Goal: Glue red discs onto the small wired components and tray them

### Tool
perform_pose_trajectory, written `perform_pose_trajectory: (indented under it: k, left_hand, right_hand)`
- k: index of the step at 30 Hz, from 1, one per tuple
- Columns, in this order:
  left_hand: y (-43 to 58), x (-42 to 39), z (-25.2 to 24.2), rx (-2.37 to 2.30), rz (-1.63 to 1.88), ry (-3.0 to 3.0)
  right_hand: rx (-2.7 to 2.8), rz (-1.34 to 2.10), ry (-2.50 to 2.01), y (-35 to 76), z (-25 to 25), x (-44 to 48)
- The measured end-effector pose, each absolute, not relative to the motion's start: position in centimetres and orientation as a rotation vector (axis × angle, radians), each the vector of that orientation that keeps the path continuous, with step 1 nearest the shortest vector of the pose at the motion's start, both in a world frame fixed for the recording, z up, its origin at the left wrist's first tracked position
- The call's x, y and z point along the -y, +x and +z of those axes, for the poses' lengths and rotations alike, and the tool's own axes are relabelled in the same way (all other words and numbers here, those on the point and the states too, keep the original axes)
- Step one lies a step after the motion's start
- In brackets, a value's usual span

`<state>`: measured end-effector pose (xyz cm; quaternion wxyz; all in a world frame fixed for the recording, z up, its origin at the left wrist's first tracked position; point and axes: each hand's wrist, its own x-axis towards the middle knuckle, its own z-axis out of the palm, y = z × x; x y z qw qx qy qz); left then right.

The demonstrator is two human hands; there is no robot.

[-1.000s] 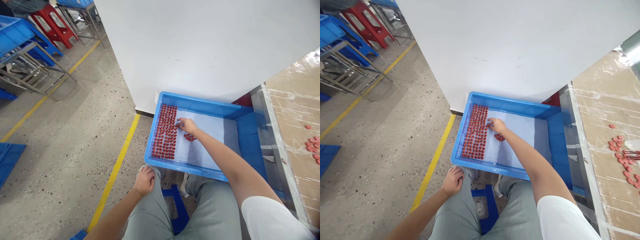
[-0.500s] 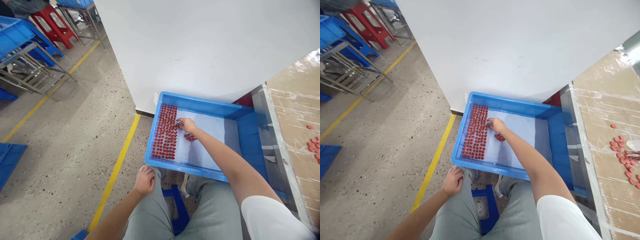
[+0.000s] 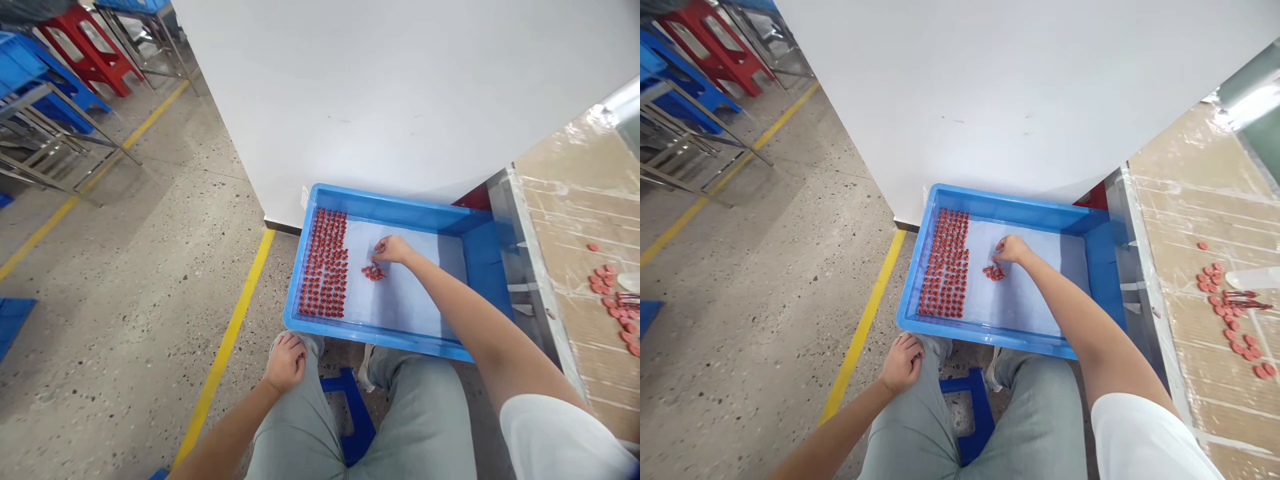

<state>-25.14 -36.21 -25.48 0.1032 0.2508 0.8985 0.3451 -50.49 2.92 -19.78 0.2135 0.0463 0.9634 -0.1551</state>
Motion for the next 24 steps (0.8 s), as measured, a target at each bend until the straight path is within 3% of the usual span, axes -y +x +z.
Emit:
perform_pose_trajectory:
  k: [24]
  left_hand:
    - [-25.2,36.3,-25.4,-2.654,1.025,0.752]
  right_hand:
    - [-2.876,-0.912,0.442,-47.0,-22.4,-2.2]
